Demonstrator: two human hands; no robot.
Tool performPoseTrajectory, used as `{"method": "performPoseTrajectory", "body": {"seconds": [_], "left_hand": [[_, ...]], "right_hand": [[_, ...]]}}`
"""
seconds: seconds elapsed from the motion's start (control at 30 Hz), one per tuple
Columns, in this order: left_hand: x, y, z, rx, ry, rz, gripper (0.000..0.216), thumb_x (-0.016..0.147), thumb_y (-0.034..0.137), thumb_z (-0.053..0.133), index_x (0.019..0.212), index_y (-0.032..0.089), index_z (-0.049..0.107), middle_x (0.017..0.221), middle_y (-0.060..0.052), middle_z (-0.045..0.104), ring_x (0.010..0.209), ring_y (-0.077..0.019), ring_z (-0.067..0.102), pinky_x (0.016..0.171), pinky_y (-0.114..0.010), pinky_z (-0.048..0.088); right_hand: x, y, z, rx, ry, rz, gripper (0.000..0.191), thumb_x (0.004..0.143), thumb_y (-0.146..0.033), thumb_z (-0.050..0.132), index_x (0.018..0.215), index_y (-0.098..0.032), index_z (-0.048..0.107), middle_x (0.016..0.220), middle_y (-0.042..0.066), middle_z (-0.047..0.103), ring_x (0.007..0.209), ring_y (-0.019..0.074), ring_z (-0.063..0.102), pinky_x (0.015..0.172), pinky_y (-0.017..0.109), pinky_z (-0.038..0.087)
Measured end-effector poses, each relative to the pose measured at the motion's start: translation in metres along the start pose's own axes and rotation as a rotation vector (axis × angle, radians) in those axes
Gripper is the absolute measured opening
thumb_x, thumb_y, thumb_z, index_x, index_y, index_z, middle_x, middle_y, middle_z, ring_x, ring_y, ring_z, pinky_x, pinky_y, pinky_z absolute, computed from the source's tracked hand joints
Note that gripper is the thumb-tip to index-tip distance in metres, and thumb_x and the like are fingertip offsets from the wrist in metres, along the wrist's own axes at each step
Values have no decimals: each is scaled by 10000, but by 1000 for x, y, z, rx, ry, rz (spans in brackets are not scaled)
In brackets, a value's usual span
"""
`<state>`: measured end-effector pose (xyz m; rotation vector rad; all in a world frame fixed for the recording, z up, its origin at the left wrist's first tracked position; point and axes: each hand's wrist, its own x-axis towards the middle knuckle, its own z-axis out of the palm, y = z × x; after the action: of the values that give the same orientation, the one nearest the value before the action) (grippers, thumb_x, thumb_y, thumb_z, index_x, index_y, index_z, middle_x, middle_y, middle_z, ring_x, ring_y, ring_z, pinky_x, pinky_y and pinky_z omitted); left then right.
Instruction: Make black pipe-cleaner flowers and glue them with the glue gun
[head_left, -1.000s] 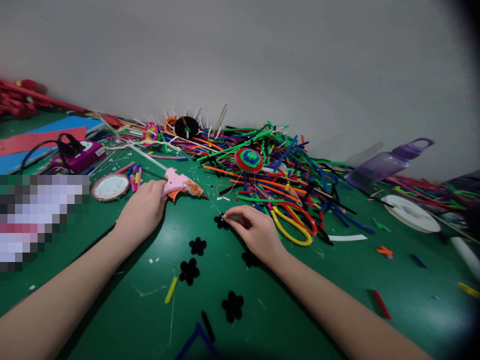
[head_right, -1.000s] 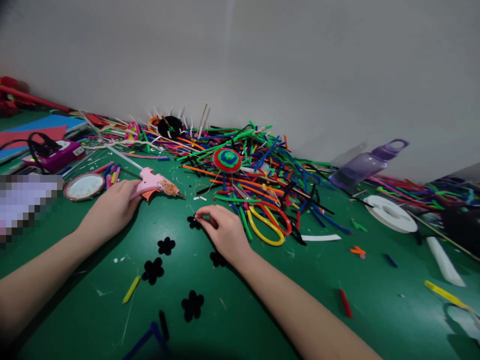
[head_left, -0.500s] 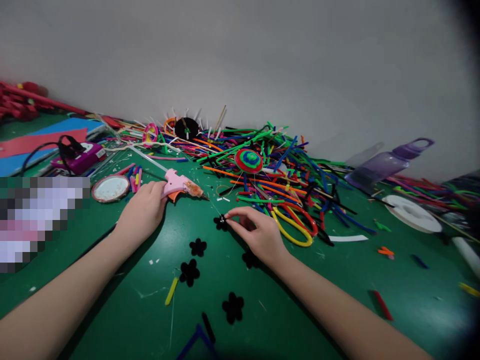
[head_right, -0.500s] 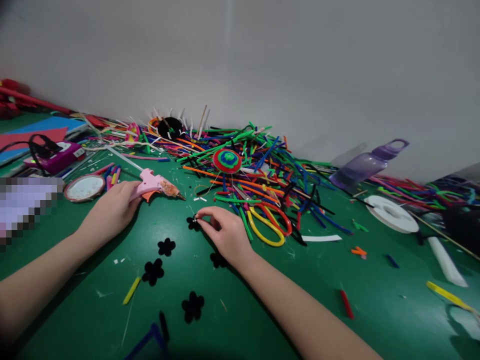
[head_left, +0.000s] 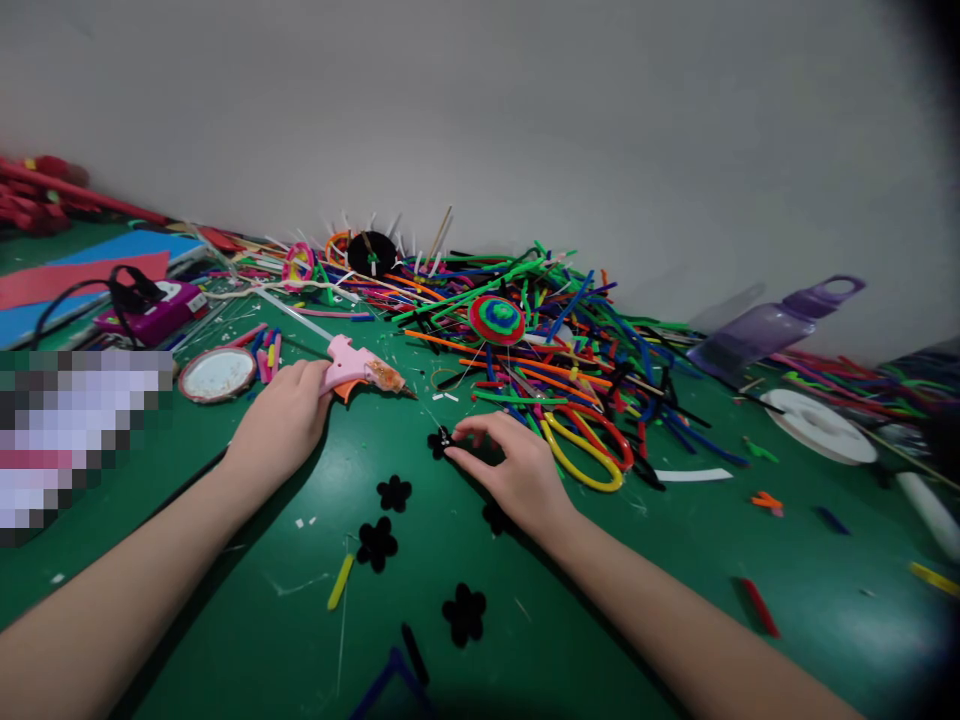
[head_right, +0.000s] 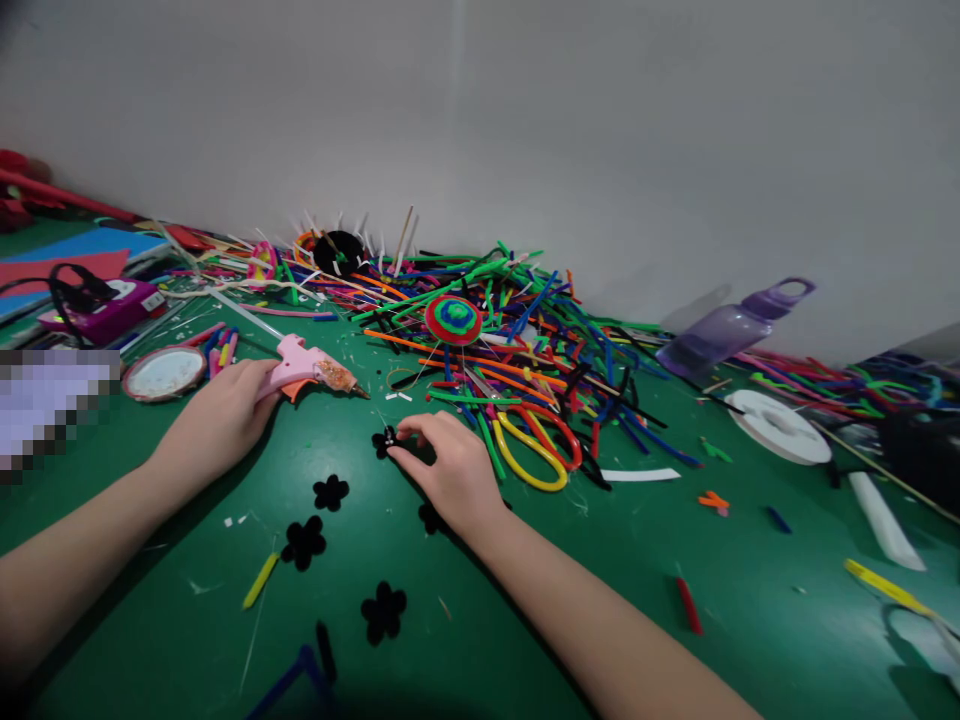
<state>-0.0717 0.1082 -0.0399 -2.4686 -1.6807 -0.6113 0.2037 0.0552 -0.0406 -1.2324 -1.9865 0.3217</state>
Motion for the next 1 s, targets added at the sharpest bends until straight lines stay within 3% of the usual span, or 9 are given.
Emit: {"method": "performPoseTrajectory", "body": {"seconds": [0.53, 0.77, 1.0], "left_hand": [[1, 0, 0, 3, 10, -1, 352, 936, 256, 345, 1141, 70, 562, 1017, -190, 660, 967, -319, 624, 855, -469, 524], [0, 1, -1, -8, 1, -6, 339, 935, 246, 339, 1103, 66, 573, 1012, -201, 658, 939, -323, 622, 843, -483, 525], [0, -1, 1, -14, 20, -3, 315, 937, 259, 339, 1109, 114, 561, 987, -162, 657, 949, -307, 623, 881, -500, 520]], "right_hand": [[-2, 2, 1, -127, -57, -26, 118, 845, -228, 719, 938, -160, 694, 690, 9, 644, 615, 153, 607, 578, 269, 491], [-3, 3, -1, -86, -73, -140, 115, 919, -205, 621, 992, -179, 707, 942, 57, 764, 837, 195, 698, 772, 330, 566], [-4, 3, 0, -78, -68, -147, 137, 925, -212, 606, 970, -186, 732, 939, 61, 773, 848, 202, 714, 781, 364, 592]]}}
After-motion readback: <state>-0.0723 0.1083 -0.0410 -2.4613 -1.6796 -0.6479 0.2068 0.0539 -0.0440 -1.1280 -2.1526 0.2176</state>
